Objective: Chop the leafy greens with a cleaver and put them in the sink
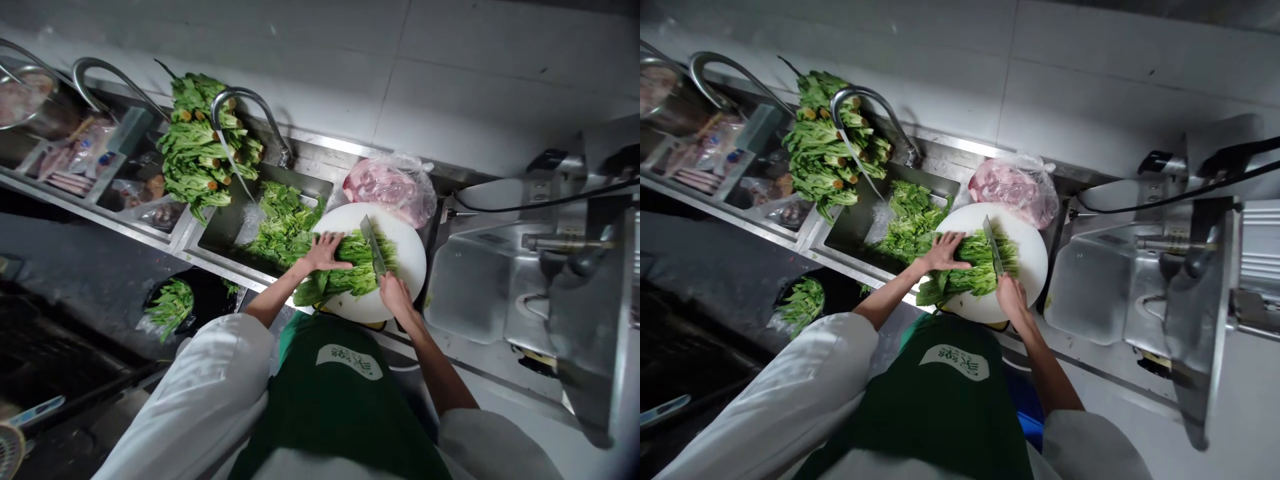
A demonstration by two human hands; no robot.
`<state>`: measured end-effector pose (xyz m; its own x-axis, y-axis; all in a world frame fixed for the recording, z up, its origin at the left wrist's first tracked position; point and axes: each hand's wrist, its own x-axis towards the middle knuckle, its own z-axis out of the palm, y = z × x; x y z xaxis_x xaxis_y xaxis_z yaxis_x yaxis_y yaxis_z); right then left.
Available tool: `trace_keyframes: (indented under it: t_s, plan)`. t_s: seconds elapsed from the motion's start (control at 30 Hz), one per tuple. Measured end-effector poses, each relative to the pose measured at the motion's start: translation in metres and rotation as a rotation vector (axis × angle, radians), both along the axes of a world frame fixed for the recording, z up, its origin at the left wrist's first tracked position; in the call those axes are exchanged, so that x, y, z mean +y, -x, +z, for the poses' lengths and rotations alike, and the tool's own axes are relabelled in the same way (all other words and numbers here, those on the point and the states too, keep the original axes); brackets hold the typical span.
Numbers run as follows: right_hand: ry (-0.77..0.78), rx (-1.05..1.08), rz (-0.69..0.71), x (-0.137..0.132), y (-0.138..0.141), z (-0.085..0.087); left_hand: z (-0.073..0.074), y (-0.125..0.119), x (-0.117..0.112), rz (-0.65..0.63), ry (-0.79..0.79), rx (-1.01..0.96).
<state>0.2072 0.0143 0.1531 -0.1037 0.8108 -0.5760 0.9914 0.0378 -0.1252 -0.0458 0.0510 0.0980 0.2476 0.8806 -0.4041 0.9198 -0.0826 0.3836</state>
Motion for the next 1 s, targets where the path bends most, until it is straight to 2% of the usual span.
trace_keyframes:
  t_s: [0.07, 0.13, 0.2, 0.27, 0.33, 0.43, 0.6, 0.67, 0.83, 0.9, 1.0]
  plan:
    - [-0.033, -0.018, 0.002, -0.008, -0.002, 0.018, 0.004, 0.019, 0.001, 0.058, -0.017, -0.003]
    - [-0.074, -0.017, 0.0, -0.022, 0.001, 0.034, 0.005, 0.03, -0.009, 0.057, -0.037, 0.011]
    - [-0.069, 0.022, 0.013, -0.036, 0.01, 0.044, 0.005, 0.029, -0.024, 0.032, -0.053, 0.028]
    - [-0.028, 0.068, 0.042, -0.046, 0.019, 0.046, 0.004, 0.02, -0.04, 0.036, -0.072, 0.057]
    - [0.02, 0.087, 0.061, -0.049, 0.027, 0.041, 0.0, 0.008, -0.052, 0.045, -0.082, 0.091]
    - [0.052, 0.096, 0.062, -0.042, 0.041, 0.022, -0.007, -0.006, -0.062, 0.037, -0.085, 0.144]
    - [-0.001, 0.091, 0.033, -0.022, 0.067, -0.009, -0.014, -0.013, -0.068, 0.034, -0.058, 0.172]
    - [-0.013, 0.085, 0.033, -0.016, 0.07, -0.011, -0.011, -0.007, -0.066, 0.05, -0.052, 0.133]
    - [0.003, 0.101, 0.095, -0.021, 0.051, 0.002, 0.0, 0.013, -0.061, 0.124, -0.051, -0.006]
    - [0.017, 0.086, 0.101, -0.033, 0.047, 0.003, -0.001, 0.012, -0.067, 0.101, -0.038, 0.011]
    - [0.004, 0.025, 0.057, -0.048, 0.048, -0.006, -0.006, -0.003, -0.085, 0.046, -0.069, 0.109]
